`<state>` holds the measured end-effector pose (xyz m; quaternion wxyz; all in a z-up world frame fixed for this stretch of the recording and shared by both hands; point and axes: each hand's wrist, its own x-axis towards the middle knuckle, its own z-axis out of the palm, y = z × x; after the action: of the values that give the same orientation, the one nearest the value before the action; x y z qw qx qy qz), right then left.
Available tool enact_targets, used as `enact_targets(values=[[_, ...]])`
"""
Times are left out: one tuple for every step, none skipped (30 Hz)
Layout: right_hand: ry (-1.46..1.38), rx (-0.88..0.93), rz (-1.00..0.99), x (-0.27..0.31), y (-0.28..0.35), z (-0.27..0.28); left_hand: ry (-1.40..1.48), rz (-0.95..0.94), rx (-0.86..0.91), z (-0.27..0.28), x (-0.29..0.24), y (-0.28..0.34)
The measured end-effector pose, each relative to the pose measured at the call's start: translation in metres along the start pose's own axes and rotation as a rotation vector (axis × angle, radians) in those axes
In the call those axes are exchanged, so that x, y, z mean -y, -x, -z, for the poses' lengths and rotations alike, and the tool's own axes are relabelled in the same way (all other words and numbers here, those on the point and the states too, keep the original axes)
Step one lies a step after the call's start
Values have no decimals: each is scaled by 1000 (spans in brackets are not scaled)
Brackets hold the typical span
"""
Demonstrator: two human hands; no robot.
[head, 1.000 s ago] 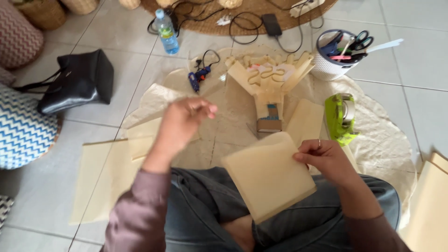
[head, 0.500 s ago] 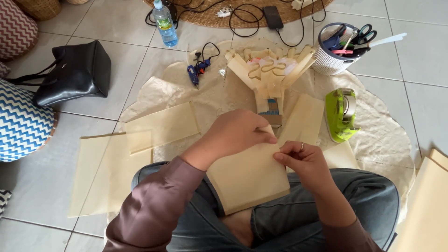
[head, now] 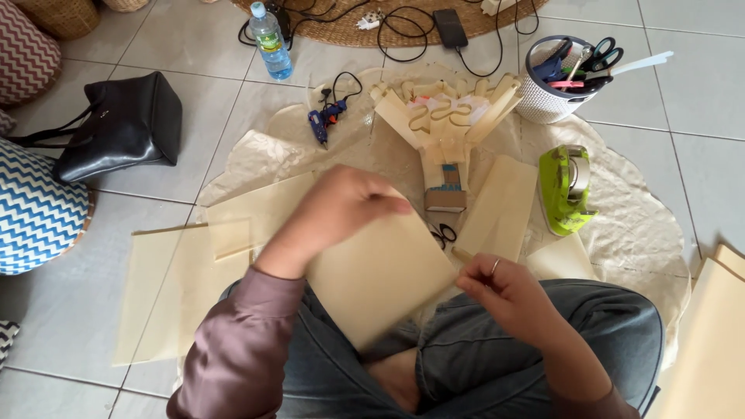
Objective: Assembling a gift bouquet by folding and cutting wrapping paper and arranging it around a teddy bear and flowers.
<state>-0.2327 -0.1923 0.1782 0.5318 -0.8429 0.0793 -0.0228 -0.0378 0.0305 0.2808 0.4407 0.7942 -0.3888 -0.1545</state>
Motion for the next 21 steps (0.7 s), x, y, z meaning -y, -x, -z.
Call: enact_targets(values=[[1,-11,2,-9,2,1,-3,-10,4,12,10,2],[54,36,-44,-17,4,1,-89,-27,-143,23,20,3],[109,81,-91,-26,5,3,-172,-48,-293,34,30,3],[111,68,-89,-35,4,8,-171,-61,-290,29,27,6],[85,20,-111,-44,0,14,-66,15,-221,26,24,8],[59,-28,-132,-53,-4,19,37,91,-150,23,21,11],[61,-33,-128,-42,-12,19,36,85,-151,8,23,11],[44,-18,-6,-31,-19,18,-55,-12,-81,-6,26,11],[25,-1,119,-21,-28,17,-150,-108,-13,-20,29,12],[25,-4,125,-11,-33,9,-154,-112,-16,-26,27,10],[49,28,174,-1,-40,2,-146,-126,13,-32,25,8],[73,60,223,9,-46,-6,-138,-140,41,-38,24,5],[75,59,227,9,-51,-9,-140,-143,38,-40,35,3],[66,80,168,9,-56,-11,-144,-164,15,-42,47,1],[56,102,105,8,-60,-14,-146,-183,-8,-44,58,-1],[58,104,106,8,-64,-14,-145,-183,-10,-48,71,-1],[91,90,111,7,-70,-15,-128,-174,-169,-52,84,-1],[124,77,116,6,-75,-15,-110,-166,-328,-56,96,-2],[122,72,119,2,-81,-17,-113,-170,-327,-63,111,0],[129,5,139,-3,-87,-19,190,-82,-497,-69,126,2],[136,-62,159,-8,-92,-21,496,9,-658,-74,142,3]])
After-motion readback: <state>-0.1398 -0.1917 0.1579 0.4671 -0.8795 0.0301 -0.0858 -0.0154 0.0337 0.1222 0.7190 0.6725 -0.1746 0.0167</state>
